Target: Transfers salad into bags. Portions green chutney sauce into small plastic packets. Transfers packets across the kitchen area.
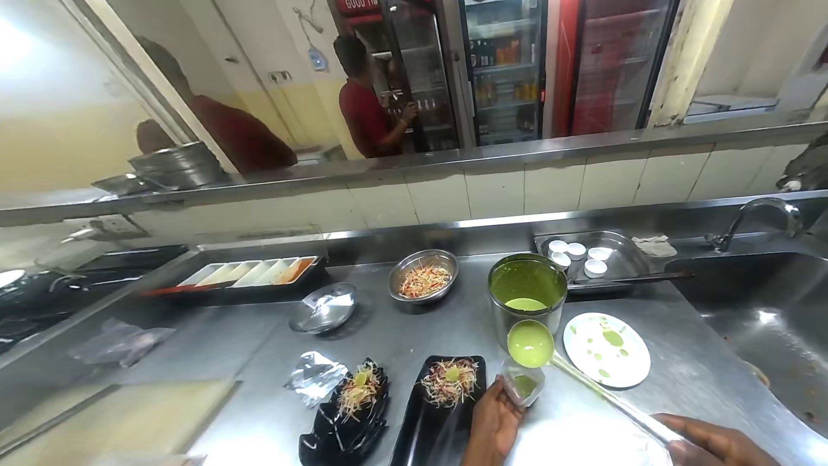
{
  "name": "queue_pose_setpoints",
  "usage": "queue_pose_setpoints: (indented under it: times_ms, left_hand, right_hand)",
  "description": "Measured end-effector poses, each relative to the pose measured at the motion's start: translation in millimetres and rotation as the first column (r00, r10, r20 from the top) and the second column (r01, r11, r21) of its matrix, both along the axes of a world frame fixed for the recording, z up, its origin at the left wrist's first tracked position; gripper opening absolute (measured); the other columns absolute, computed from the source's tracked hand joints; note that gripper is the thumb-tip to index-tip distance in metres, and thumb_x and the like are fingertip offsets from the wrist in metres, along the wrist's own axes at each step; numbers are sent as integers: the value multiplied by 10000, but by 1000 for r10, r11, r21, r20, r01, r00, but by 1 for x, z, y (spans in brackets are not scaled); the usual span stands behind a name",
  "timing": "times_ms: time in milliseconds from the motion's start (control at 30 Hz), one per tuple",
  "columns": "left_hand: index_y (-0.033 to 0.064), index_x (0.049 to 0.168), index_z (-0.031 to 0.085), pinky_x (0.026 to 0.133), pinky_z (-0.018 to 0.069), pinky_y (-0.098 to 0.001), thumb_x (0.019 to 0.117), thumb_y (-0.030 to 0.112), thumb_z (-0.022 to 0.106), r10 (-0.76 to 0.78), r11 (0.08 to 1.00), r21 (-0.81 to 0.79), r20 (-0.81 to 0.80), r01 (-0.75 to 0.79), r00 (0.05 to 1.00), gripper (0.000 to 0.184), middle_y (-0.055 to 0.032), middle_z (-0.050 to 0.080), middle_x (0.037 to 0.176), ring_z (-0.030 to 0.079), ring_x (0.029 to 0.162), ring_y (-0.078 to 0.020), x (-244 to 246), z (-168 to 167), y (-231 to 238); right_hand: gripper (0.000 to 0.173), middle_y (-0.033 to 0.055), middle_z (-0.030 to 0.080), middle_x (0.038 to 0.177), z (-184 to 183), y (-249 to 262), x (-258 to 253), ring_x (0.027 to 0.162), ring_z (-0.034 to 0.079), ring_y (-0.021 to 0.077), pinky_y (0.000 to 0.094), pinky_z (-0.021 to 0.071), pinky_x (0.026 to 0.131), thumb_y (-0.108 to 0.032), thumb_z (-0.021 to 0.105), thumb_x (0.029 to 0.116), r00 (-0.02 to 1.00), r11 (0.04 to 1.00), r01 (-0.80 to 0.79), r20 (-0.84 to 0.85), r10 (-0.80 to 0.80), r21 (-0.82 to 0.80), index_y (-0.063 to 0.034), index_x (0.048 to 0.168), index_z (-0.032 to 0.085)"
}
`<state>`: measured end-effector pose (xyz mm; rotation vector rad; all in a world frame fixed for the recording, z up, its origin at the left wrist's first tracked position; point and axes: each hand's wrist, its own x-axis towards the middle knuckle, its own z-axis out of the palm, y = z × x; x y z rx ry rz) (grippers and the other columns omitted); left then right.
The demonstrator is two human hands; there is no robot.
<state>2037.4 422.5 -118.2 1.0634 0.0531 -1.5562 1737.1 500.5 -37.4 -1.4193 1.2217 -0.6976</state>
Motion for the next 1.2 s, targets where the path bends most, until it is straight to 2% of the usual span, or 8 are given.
queue_pose_setpoints:
  times_ms: [133, 233, 400, 533, 700, 900, 1067, 1200]
  left_hand:
    - [-3, 1165, 530, 660, 585, -320, 1120, 244, 372, -12, 1000, 6, -8, 12, 1000, 297, -117, 654, 897, 672, 726, -183, 1, 0, -3]
    - [-5, 1152, 533, 658, 588, -320, 1121, 236, 364, -24, 1000, 2, 0, 24, 1000, 296, -114, 659, 878, 675, 714, -181, -1, 0, -3]
    - [8, 1120, 531, 661, 589, -305, 1130, 249, 324, -50, 999, -8, 12, 50, 999, 317, -93, 664, 826, 678, 689, -161, -2, -2, 2]
    - [25, 1092, 528, 681, 601, -309, 1135, 250, 282, -69, 997, -39, -24, 68, 997, 336, -77, 679, 813, 691, 693, -153, 2, -11, 3]
    - [56, 1054, 524, 681, 600, -294, 1135, 244, 275, -83, 995, -55, -40, 80, 996, 323, -49, 672, 785, 687, 686, -131, 6, -16, 0]
    - [54, 1079, 519, 691, 600, -300, 1136, 239, 269, -84, 995, -50, -51, 81, 995, 317, -51, 669, 803, 688, 700, -132, 4, -17, -2]
    - [56, 1055, 521, 670, 596, -288, 1134, 233, 283, -87, 995, -47, -47, 84, 995, 307, -49, 669, 787, 684, 680, -130, 3, -16, -2]
    - [47, 1059, 520, 676, 596, -294, 1135, 235, 280, -89, 995, -52, -49, 87, 995, 314, -59, 672, 790, 687, 684, -139, 2, -16, -3]
  right_hand:
    - [317, -65, 671, 846, 26, -35, -2, 508, 470, -24, 150, 397, 459, -81, 484, 1021, 991, 999, 21, 132, -27, 46, -39, 1314, 597]
    - [336, -9, 671, 870, 63, -82, 12, 522, 493, 29, 203, 430, 481, -158, 505, 1051, 984, 996, -29, -180, 12, -90, -48, 1356, 595]
    - [277, 154, 710, 1067, 110, -179, 70, 964, 679, 294, 491, 520, 908, -201, 545, 1067, 583, 937, -334, -803, 122, -101, -51, 1258, 678]
    - [236, 247, 658, 1163, 103, -227, 124, 1121, 634, 425, 599, 498, 925, -127, 596, 1003, 330, 919, -394, -933, 140, -1, 32, 1168, 654]
    - [246, 275, 639, 1168, 99, -241, 158, 1112, 626, 433, 608, 492, 909, -85, 605, 980, 223, 869, -465, -928, 299, 168, 82, 1158, 631]
    - [230, 21, 617, 760, 59, -278, 133, 581, 503, 66, 260, 430, 576, -213, 555, 1054, 569, 900, -348, -704, 425, 263, -17, 1029, 672]
    - [213, 7, 620, 747, 80, -259, 97, 533, 478, 45, 222, 408, 527, -187, 535, 1073, 746, 933, -271, -560, 359, 237, -14, 1022, 649]
    - [186, 2, 634, 801, 85, -226, 55, 530, 476, 32, 198, 409, 512, -140, 523, 1075, 893, 963, -196, -372, 253, 185, -14, 1159, 630]
